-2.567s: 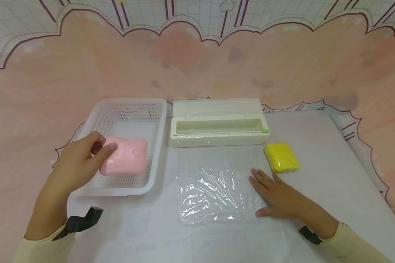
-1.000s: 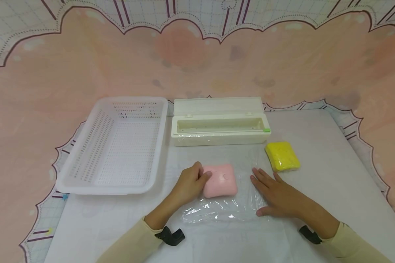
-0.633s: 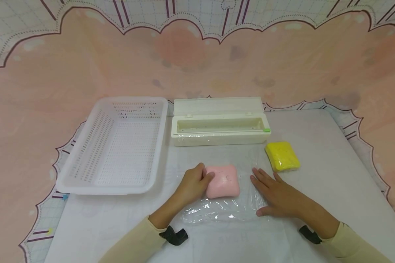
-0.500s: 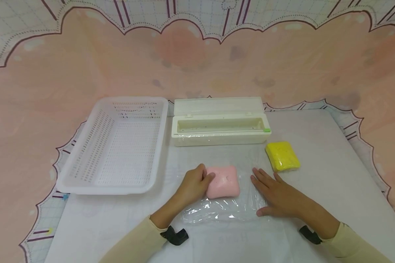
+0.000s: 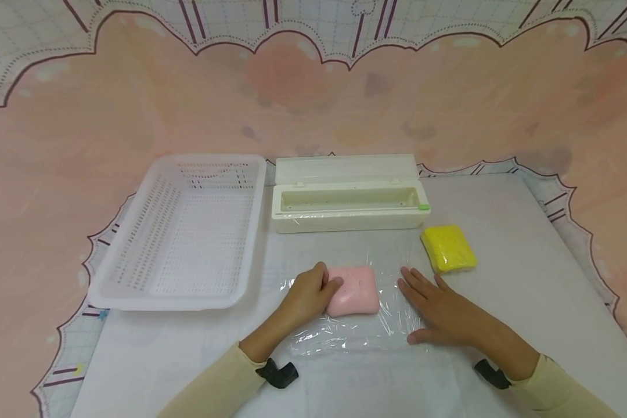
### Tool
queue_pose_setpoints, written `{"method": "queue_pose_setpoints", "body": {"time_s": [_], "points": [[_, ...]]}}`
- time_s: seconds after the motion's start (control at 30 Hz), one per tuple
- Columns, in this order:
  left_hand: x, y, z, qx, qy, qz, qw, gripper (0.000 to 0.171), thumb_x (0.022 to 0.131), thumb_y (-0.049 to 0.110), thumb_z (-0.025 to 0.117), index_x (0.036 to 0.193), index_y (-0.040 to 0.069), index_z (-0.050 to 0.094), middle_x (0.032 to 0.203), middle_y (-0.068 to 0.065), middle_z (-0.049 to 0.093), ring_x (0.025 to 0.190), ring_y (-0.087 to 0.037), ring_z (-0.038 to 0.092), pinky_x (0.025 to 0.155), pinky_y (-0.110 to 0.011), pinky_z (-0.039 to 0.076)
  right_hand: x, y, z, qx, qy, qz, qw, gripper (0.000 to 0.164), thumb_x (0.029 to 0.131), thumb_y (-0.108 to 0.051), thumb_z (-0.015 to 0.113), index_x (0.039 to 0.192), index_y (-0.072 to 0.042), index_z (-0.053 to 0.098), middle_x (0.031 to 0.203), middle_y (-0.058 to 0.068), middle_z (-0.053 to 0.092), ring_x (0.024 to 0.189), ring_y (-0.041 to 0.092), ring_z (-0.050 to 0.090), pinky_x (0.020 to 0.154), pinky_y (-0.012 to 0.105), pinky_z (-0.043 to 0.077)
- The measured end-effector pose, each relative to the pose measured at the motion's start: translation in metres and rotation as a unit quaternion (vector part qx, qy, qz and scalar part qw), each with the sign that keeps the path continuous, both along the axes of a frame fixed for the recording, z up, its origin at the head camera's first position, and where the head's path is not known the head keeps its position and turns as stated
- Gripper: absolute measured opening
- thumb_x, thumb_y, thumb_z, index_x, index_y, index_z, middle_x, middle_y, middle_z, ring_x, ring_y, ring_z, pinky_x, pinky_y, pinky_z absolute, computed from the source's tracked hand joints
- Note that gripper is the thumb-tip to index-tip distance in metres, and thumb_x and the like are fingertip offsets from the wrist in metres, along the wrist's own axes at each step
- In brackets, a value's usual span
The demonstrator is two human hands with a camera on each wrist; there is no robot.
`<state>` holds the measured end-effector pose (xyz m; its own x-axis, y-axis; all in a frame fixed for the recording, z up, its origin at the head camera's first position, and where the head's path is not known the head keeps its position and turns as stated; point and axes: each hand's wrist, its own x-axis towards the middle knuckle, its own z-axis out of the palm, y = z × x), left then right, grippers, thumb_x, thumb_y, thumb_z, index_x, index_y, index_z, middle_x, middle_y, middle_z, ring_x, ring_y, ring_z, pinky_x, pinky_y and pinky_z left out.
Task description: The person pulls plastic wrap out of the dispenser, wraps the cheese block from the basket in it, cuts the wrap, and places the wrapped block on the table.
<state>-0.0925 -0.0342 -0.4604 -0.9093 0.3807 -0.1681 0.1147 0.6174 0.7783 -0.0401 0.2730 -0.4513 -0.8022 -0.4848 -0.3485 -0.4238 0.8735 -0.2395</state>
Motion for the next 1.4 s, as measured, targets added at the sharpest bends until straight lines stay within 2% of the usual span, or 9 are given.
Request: {"method": "queue_pose_setpoints", "body": {"time_s": [0.2, 0.57, 0.7, 0.9, 1.03, 1.13, 1.23, 1.3, 1.4], "points": [[0.001, -0.003, 0.0, -0.007, -0.036, -0.017, 0.9992, 0.034, 0.096, 0.036, 0.07, 0.088, 0.011, 0.049, 0.07, 0.001, 0.05, 0.063, -0.011, 0.047, 0.056, -0.024, 0.039, 0.0, 0.001, -0.001, -0.004, 0.006, 0.003, 1.0, 0.112, 0.076, -0.068, 0.076, 0.16, -0.008, 0.031, 0.171, 0.014, 0.018, 0.156, 0.039, 0.02, 0.12, 0.067, 0.018], [0.001, -0.005, -0.007, -0.026, -0.015, -0.024, 0.9993, 0.037, 0.095, 0.042, 0.071, 0.089, 0.012, 0.049, 0.07, 0.002, 0.049, 0.061, -0.01, 0.045, 0.054, -0.023, 0.036, 0.006, 0.007, -0.002, 0.004, 0.048, -0.006, 0.999, 0.112, 0.076, -0.076, 0.069, 0.162, -0.016, 0.029, 0.171, 0.009, 0.022, 0.155, 0.034, 0.027, 0.114, 0.071, 0.029], [0.001, -0.008, -0.008, -0.036, 0.003, -0.031, 0.9989, 0.038, 0.096, 0.045, 0.069, 0.088, 0.013, 0.05, 0.071, 0.003, 0.048, 0.062, -0.01, 0.044, 0.055, -0.023, 0.037, 0.009, 0.009, -0.001, -0.008, 0.056, -0.014, 0.998, 0.111, 0.079, -0.07, 0.073, 0.163, -0.018, 0.024, 0.172, 0.006, 0.019, 0.155, 0.032, 0.028, 0.111, 0.072, 0.032], [0.004, -0.019, -0.008, -0.018, 0.013, -0.061, 0.9979, 0.028, 0.098, 0.037, 0.067, 0.094, 0.011, 0.057, 0.079, 0.003, 0.053, 0.069, -0.009, 0.049, 0.062, -0.023, 0.042, 0.013, 0.017, -0.003, -0.047, 0.077, -0.019, 0.996, 0.107, 0.083, -0.061, 0.076, 0.164, -0.019, 0.021, 0.173, 0.002, 0.014, 0.15, 0.032, 0.037, 0.112, 0.064, 0.039], [0.01, -0.034, -0.008, -0.014, 0.026, -0.088, 0.9957, 0.026, 0.097, 0.028, 0.07, 0.107, 0.005, 0.061, 0.088, 0.001, 0.058, 0.078, -0.009, 0.054, 0.071, -0.024, 0.048, 0.016, 0.021, -0.003, -0.076, 0.119, -0.004, 0.99, 0.093, 0.086, -0.058, 0.075, 0.16, -0.021, 0.034, 0.169, 0.002, 0.028, 0.142, 0.03, 0.05, 0.108, 0.052, 0.048], [0.019, -0.049, -0.006, -0.033, 0.064, -0.141, 0.9873, 0.024, 0.094, 0.028, 0.074, 0.103, 0.01, 0.062, 0.091, 0.003, 0.056, 0.082, -0.008, 0.052, 0.075, -0.024, 0.048, 0.018, 0.022, -0.001, -0.096, 0.147, 0.001, 0.984, 0.075, 0.087, -0.051, 0.077, 0.151, -0.026, 0.05, 0.16, 0.001, 0.045, 0.137, 0.026, 0.054, 0.102, 0.05, 0.053], [0.027, -0.063, -0.004, -0.049, 0.097, -0.214, 0.9708, 0.025, 0.088, 0.035, 0.081, 0.096, 0.018, 0.064, 0.1, 0.006, 0.053, 0.09, -0.008, 0.048, 0.081, -0.024, 0.045, 0.02, 0.024, 0.002, -0.128, 0.18, 0.0, 0.975, 0.054, 0.086, -0.041, 0.081, 0.137, -0.031, 0.065, 0.15, -0.004, 0.057, 0.134, 0.023, 0.055, 0.1, 0.047, 0.053], [0.031, -0.07, -0.002, -0.052, 0.106, -0.253, 0.9601, 0.027, 0.082, 0.04, 0.085, 0.091, 0.023, 0.067, 0.108, 0.008, 0.05, 0.098, -0.008, 0.043, 0.086, -0.023, 0.042, 0.02, 0.024, 0.002, -0.163, 0.194, 0.001, 0.967, 0.045, 0.085, -0.033, 0.083, 0.128, -0.032, 0.072, 0.143, -0.006, 0.063, 0.131, 0.019, 0.055, 0.108, 0.033, 0.047], [0.033, -0.075, 0.0, -0.053, 0.109, -0.284, 0.951, 0.032, 0.072, 0.044, 0.091, 0.087, 0.026, 0.068, 0.117, 0.005, 0.049, 0.105, -0.011, 0.04, 0.09, -0.024, 0.04, 0.02, 0.023, 0.001, -0.224, 0.192, 0.02, 0.955, 0.034, 0.083, -0.021, 0.083, 0.116, -0.03, 0.077, 0.132, -0.007, 0.069, 0.125, 0.016, 0.057, 0.112, 0.012, 0.032]]}}
